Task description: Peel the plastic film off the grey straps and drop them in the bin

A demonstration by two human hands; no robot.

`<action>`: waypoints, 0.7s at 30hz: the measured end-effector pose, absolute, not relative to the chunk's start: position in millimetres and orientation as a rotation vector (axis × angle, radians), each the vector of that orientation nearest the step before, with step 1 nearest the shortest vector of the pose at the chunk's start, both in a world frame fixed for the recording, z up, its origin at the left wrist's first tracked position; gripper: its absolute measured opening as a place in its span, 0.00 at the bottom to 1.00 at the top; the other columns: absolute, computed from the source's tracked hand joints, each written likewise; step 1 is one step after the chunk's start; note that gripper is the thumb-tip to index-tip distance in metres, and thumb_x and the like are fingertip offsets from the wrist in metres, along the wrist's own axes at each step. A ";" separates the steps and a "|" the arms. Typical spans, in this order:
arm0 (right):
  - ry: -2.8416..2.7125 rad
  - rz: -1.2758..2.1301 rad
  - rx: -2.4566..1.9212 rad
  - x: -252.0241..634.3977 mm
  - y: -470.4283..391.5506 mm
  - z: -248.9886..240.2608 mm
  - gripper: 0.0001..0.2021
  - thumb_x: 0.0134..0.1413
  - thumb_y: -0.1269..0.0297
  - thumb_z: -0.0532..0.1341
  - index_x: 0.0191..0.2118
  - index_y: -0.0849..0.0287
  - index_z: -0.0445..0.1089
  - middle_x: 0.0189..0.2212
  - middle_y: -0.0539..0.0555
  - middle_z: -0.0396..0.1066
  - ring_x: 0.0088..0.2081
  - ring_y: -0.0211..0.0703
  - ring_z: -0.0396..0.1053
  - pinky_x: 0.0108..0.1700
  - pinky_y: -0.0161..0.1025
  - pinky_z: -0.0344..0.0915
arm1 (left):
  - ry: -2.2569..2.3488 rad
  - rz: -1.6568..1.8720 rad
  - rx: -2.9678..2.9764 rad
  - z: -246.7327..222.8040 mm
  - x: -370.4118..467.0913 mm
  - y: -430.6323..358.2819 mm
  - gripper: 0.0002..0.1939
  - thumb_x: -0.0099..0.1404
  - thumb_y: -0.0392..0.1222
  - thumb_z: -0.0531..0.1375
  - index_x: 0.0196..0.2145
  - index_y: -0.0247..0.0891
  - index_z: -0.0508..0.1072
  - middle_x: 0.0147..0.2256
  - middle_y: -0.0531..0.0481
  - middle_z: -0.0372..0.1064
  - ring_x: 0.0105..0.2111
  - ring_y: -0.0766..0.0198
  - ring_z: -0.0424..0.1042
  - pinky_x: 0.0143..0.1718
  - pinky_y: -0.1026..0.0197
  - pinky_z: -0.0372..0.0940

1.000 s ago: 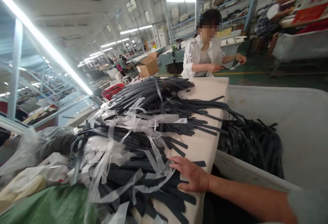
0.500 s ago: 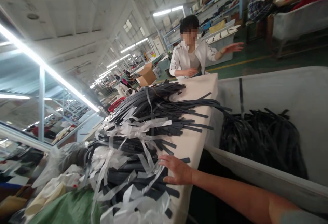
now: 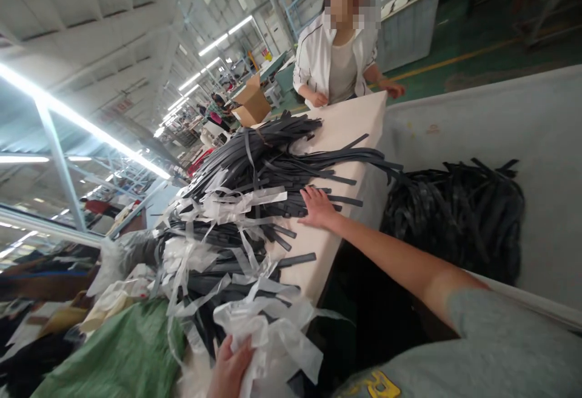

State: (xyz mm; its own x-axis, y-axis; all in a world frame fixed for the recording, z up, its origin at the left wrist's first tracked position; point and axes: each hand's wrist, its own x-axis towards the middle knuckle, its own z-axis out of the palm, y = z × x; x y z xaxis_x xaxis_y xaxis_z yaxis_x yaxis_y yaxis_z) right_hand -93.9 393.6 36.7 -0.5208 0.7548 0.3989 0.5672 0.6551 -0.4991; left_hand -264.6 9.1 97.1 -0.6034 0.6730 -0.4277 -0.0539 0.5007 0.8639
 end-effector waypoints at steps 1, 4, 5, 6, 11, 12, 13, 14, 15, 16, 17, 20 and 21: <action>-2.306 0.389 -1.072 -100.8 403.0 37.6 0.49 0.40 0.49 0.71 0.64 0.71 0.53 0.65 0.76 0.49 0.65 0.71 0.47 0.65 0.64 0.41 | 1.917 1.177 0.513 97.4 -257.6 18.8 0.33 0.41 0.61 0.72 0.40 0.36 0.77 0.35 0.44 0.78 0.38 0.48 0.75 0.37 0.57 0.69; -2.362 0.302 -1.213 -125.7 417.3 43.9 0.42 0.45 0.52 0.69 0.62 0.70 0.57 0.59 0.74 0.58 0.60 0.66 0.56 0.62 0.61 0.50 | 1.748 1.175 0.554 101.2 -242.8 54.9 0.31 0.45 0.56 0.72 0.44 0.35 0.75 0.34 0.45 0.77 0.32 0.57 0.74 0.33 0.62 0.67; -2.373 0.269 -1.257 -133.3 418.8 47.1 0.37 0.50 0.53 0.67 0.61 0.68 0.58 0.57 0.71 0.61 0.58 0.63 0.59 0.60 0.59 0.53 | 1.678 1.172 0.570 102.4 -239.4 68.2 0.31 0.46 0.54 0.73 0.44 0.34 0.74 0.33 0.46 0.77 0.29 0.59 0.73 0.32 0.63 0.66; -2.386 0.236 -1.292 -139.8 419.5 50.7 0.32 0.54 0.53 0.65 0.60 0.66 0.60 0.56 0.67 0.63 0.56 0.60 0.61 0.58 0.58 0.57 | 1.614 1.168 0.579 102.9 -236.6 81.9 0.30 0.46 0.53 0.73 0.43 0.34 0.74 0.31 0.47 0.76 0.27 0.62 0.72 0.30 0.64 0.65; -2.536 0.094 -1.328 -152.2 426.8 69.1 0.18 0.64 0.58 0.60 0.54 0.62 0.66 0.50 0.59 0.68 0.48 0.49 0.69 0.50 0.51 0.68 | 1.364 1.132 0.607 91.4 -224.7 149.7 0.30 0.45 0.50 0.74 0.42 0.33 0.73 0.24 0.52 0.70 0.20 0.68 0.65 0.23 0.66 0.59; -2.581 0.070 -1.308 -151.2 430.7 74.1 0.17 0.64 0.58 0.60 0.53 0.62 0.67 0.48 0.58 0.70 0.46 0.47 0.70 0.48 0.49 0.70 | 1.319 1.107 0.623 86.6 -223.0 163.1 0.29 0.46 0.51 0.73 0.41 0.32 0.73 0.23 0.54 0.68 0.19 0.71 0.62 0.21 0.67 0.57; -2.629 0.045 -1.278 -149.6 435.5 80.6 0.16 0.64 0.59 0.60 0.52 0.63 0.68 0.46 0.57 0.71 0.44 0.46 0.72 0.46 0.48 0.71 | 1.284 1.075 0.638 81.2 -221.8 176.7 0.28 0.46 0.52 0.73 0.39 0.32 0.72 0.21 0.56 0.66 0.17 0.73 0.59 0.20 0.68 0.54; -2.677 0.017 -1.237 -147.8 441.0 89.2 0.15 0.63 0.59 0.61 0.50 0.63 0.69 0.44 0.57 0.72 0.43 0.45 0.73 0.45 0.47 0.72 | 1.263 1.037 0.648 75.7 -221.0 190.6 0.27 0.46 0.53 0.73 0.37 0.32 0.72 0.20 0.57 0.64 0.16 0.74 0.57 0.19 0.68 0.51; -2.719 -0.014 -1.191 -146.5 446.7 100.2 0.14 0.62 0.60 0.62 0.48 0.63 0.70 0.42 0.56 0.74 0.42 0.44 0.73 0.45 0.47 0.73 | 1.251 0.999 0.657 70.3 -220.7 205.3 0.26 0.46 0.53 0.73 0.35 0.32 0.71 0.20 0.58 0.62 0.16 0.76 0.55 0.18 0.68 0.49; -2.752 -0.049 -1.140 -146.3 452.4 114.0 0.13 0.63 0.60 0.62 0.46 0.65 0.71 0.41 0.56 0.74 0.41 0.43 0.74 0.45 0.45 0.73 | 1.245 0.960 0.665 65.2 -221.1 220.6 0.25 0.47 0.53 0.73 0.33 0.32 0.71 0.19 0.58 0.61 0.16 0.76 0.54 0.18 0.68 0.49; -2.775 -0.088 -1.088 -147.8 457.6 130.4 0.12 0.65 0.62 0.60 0.44 0.69 0.72 0.41 0.57 0.75 0.42 0.42 0.75 0.47 0.44 0.71 | 1.242 0.925 0.673 60.8 -222.1 236.9 0.23 0.47 0.51 0.73 0.31 0.31 0.71 0.19 0.57 0.61 0.16 0.76 0.55 0.19 0.68 0.50; -2.792 -0.213 -0.919 -166.4 467.2 190.9 0.18 0.68 0.73 0.47 0.40 0.85 0.68 0.41 0.63 0.74 0.48 0.41 0.73 0.51 0.39 0.64 | 1.259 0.858 0.705 54.3 -230.4 290.7 0.18 0.54 0.48 0.70 0.31 0.30 0.72 0.20 0.56 0.62 0.18 0.73 0.58 0.22 0.66 0.57; -2.790 -0.251 -0.861 -177.2 467.9 211.9 0.16 0.65 0.77 0.47 0.40 0.87 0.68 0.41 0.66 0.74 0.50 0.44 0.72 0.51 0.41 0.64 | 1.268 0.850 0.720 55.0 -235.1 309.6 0.16 0.57 0.47 0.68 0.33 0.30 0.72 0.22 0.54 0.65 0.20 0.72 0.61 0.24 0.65 0.60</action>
State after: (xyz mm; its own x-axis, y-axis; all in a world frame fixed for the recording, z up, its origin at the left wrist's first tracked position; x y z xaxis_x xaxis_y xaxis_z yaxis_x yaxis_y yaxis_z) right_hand -177.2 467.9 211.9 -0.8072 0.5352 0.2491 0.5710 0.8149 0.0997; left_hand -235.1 309.6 55.0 0.0864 0.8578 -0.5066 -0.1423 0.5139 0.8460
